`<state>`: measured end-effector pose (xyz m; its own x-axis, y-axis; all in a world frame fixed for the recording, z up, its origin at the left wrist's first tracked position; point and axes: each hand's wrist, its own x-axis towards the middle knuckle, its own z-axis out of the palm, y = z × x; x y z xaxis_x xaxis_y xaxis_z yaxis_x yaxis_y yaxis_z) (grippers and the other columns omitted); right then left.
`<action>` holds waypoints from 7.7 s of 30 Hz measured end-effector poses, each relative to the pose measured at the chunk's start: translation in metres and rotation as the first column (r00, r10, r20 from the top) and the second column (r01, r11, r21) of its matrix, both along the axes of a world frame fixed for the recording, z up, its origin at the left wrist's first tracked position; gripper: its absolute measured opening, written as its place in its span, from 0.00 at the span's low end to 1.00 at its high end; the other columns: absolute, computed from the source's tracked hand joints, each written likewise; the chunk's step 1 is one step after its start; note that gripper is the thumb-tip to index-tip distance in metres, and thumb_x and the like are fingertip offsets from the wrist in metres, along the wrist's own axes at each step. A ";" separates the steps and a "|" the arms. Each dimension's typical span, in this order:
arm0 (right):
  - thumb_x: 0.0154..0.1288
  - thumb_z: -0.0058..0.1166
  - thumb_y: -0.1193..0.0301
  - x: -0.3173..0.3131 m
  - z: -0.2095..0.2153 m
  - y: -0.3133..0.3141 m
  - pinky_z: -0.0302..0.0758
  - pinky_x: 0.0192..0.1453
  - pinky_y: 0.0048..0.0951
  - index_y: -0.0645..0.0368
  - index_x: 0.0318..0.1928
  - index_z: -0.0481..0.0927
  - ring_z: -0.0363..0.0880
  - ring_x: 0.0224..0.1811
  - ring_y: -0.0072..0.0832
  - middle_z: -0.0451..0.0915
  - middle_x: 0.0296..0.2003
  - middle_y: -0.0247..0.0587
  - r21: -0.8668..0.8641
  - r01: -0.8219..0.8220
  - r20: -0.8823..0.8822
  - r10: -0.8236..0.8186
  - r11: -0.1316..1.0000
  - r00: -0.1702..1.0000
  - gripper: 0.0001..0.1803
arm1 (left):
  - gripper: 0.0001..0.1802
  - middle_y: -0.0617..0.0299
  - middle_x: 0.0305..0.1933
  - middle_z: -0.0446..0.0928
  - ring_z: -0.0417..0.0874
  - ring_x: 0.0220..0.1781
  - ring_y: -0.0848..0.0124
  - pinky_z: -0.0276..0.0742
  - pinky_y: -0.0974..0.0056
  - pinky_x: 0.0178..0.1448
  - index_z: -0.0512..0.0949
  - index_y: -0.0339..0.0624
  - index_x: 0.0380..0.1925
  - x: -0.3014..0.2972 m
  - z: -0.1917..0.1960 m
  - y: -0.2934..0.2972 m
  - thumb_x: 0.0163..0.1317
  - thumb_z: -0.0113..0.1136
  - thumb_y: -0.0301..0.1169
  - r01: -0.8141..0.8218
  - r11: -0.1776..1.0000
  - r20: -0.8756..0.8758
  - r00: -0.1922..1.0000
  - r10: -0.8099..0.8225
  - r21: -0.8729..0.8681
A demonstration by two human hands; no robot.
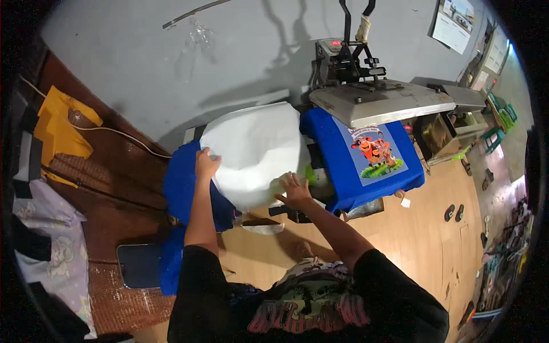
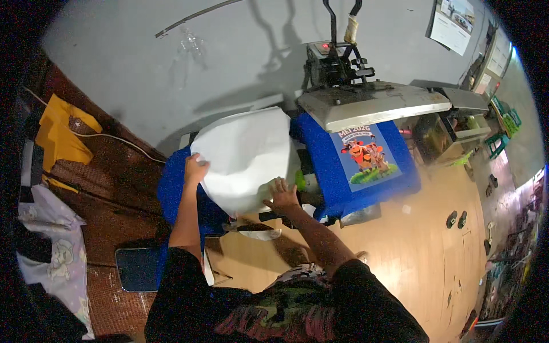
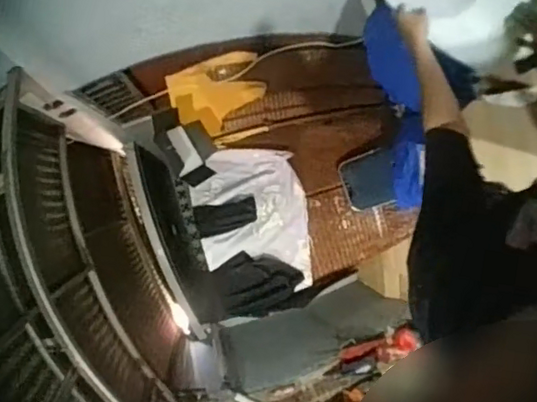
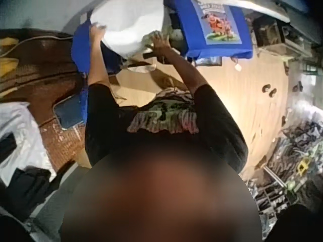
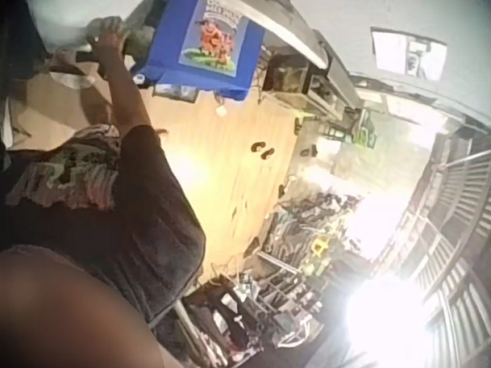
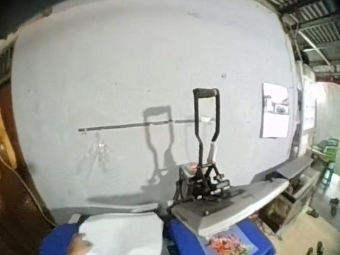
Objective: Applying heat transfer designs to t-shirts using a heat press machine and then folding them.
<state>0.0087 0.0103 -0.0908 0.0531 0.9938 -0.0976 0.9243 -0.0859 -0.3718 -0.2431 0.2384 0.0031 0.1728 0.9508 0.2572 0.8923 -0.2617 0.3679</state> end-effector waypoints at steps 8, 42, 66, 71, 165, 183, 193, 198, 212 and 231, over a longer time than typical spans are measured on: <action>0.68 0.42 0.40 -0.006 -0.022 0.018 0.44 0.73 0.67 0.49 0.73 0.58 0.42 0.79 0.42 0.47 0.76 0.49 -0.093 -0.058 -0.072 0.051 0.994 0.996 0.41 | 0.21 0.39 0.61 0.70 0.66 0.66 0.42 0.62 0.48 0.70 0.80 0.44 0.48 0.041 -0.016 -0.081 0.53 0.67 0.34 -0.100 0.930 -0.060 0.990 0.129 0.353; 0.68 0.48 0.46 0.574 -0.073 -0.136 0.75 0.55 0.37 0.58 0.54 0.77 0.79 0.49 0.35 0.82 0.47 0.41 -0.359 0.046 -0.886 -0.324 0.932 -0.332 0.30 | 0.29 0.50 0.56 0.78 0.79 0.53 0.62 0.74 0.57 0.58 0.73 0.31 0.57 0.290 -0.086 -0.216 0.70 0.55 0.46 0.375 0.696 0.785 0.182 0.592 -0.612; 0.65 0.62 0.55 0.464 0.232 -0.309 0.72 0.62 0.37 0.66 0.57 0.72 0.77 0.52 0.32 0.77 0.51 0.42 0.616 0.590 -0.706 0.698 0.522 0.121 0.31 | 0.06 0.61 0.39 0.79 0.79 0.37 0.73 0.76 0.67 0.49 0.75 0.42 0.34 0.067 0.114 -0.445 0.61 0.61 0.19 0.133 0.904 0.912 -0.127 -0.391 0.406; 0.65 0.61 0.56 0.350 0.220 -0.271 0.75 0.59 0.35 0.65 0.54 0.75 0.79 0.47 0.30 0.78 0.47 0.41 0.568 0.479 -0.801 0.584 0.669 0.134 0.27 | 0.07 0.59 0.46 0.76 0.77 0.41 0.71 0.73 0.63 0.50 0.73 0.45 0.34 -0.087 0.072 -0.541 0.60 0.60 0.21 -0.394 0.873 0.956 0.078 -0.282 0.289; 0.69 0.53 0.62 -0.346 0.113 0.193 0.73 0.60 0.33 0.65 0.56 0.74 0.79 0.54 0.50 0.80 0.49 0.58 0.366 -0.434 -0.023 0.474 0.823 0.880 0.22 | 0.23 0.53 0.45 0.82 0.83 0.44 0.63 0.78 0.53 0.49 0.77 0.38 0.51 -0.406 -0.103 -0.323 0.64 0.62 0.43 0.058 0.905 0.699 0.657 0.282 -0.420; 0.61 0.63 0.65 -0.334 0.231 -0.067 0.74 0.60 0.38 0.66 0.57 0.75 0.78 0.55 0.38 0.79 0.54 0.50 0.098 -0.980 -0.696 0.716 0.171 0.056 0.26 | 0.43 0.50 0.68 0.68 0.72 0.64 0.52 0.68 0.43 0.67 0.63 0.40 0.67 -0.332 -0.044 -0.252 0.66 0.45 0.64 0.539 0.560 0.461 -0.839 0.291 0.628; 0.72 0.31 0.38 -0.245 0.124 -0.092 0.65 0.70 0.46 0.65 0.65 0.68 0.71 0.64 0.41 0.74 0.61 0.49 -0.525 -0.201 -0.815 -0.556 0.827 -0.162 0.43 | 0.37 0.53 0.66 0.70 0.70 0.66 0.57 0.66 0.51 0.70 0.63 0.35 0.67 -0.234 0.093 -0.285 0.65 0.57 0.47 0.755 0.652 0.982 -0.172 0.084 0.076; 0.72 0.44 0.48 -0.213 0.121 -0.104 0.71 0.66 0.47 0.57 0.63 0.70 0.77 0.58 0.41 0.78 0.56 0.50 -0.261 -0.170 -0.654 -0.304 0.950 -0.693 0.31 | 0.41 0.54 0.71 0.64 0.64 0.71 0.64 0.63 0.57 0.71 0.58 0.36 0.71 -0.182 0.112 -0.314 0.63 0.59 0.45 0.941 0.320 0.992 -0.093 -0.081 0.114; 0.67 0.55 0.74 0.105 0.214 -0.255 0.79 0.50 0.32 0.58 0.49 0.78 0.80 0.44 0.24 0.82 0.42 0.34 0.174 0.212 -0.918 0.236 0.962 -0.320 0.11 | 0.16 0.57 0.50 0.80 0.76 0.49 0.78 0.72 0.70 0.49 0.74 0.34 0.54 0.131 0.119 -0.407 0.72 0.52 0.32 0.541 0.831 0.715 0.632 -0.299 -0.131; 0.59 0.53 0.80 0.338 0.279 -0.343 0.73 0.49 0.25 0.63 0.41 0.74 0.76 0.41 0.22 0.79 0.39 0.33 0.351 0.268 -0.920 0.383 0.897 -0.078 0.09 | 0.12 0.63 0.37 0.79 0.79 0.36 0.73 0.74 0.69 0.41 0.74 0.39 0.49 0.189 0.182 -0.424 0.68 0.58 0.30 0.469 0.837 0.942 0.035 -0.335 0.280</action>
